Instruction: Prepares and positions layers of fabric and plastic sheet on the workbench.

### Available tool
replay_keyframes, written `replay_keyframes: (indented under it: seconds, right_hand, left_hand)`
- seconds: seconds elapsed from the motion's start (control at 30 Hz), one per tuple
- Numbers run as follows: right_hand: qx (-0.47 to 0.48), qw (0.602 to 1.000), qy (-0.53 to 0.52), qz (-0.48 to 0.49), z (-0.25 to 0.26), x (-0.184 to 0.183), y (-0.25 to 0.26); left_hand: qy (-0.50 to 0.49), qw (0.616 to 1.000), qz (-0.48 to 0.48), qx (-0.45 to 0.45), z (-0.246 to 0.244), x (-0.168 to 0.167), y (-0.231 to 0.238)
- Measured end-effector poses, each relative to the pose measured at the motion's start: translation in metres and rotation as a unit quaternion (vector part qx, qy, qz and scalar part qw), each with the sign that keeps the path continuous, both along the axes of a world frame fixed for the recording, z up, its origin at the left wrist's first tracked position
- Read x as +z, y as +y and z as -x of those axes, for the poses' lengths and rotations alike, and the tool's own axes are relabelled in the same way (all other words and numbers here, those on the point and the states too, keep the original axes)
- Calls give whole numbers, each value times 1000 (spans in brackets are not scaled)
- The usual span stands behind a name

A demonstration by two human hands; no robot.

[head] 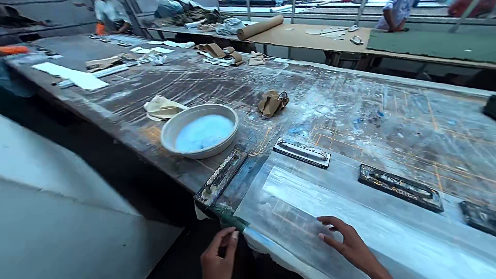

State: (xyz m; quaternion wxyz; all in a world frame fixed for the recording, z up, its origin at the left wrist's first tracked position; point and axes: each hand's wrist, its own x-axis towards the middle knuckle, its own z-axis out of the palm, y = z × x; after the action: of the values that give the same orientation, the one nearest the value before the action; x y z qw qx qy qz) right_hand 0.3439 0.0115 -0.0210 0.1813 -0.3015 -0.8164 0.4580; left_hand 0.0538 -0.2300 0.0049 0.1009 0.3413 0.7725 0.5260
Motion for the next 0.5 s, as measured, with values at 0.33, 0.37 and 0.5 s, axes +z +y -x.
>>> replay_keyframes:
  seconds: [0.33, 0.37, 0.5]
  right_hand:
    - [-123, 948, -202, -214, 154, -48, -100]
    - [-126, 947, -193, -226, 163, -52, -109]
    - [-144, 951, -152, -228, 169, -55, -130]
  left_hand:
    - [128, 976, 147, -95, 228, 2, 114]
    - [83, 975, 157, -133, 238, 4, 123]
    - [-241, 928, 160, -235, 256, 9, 148]
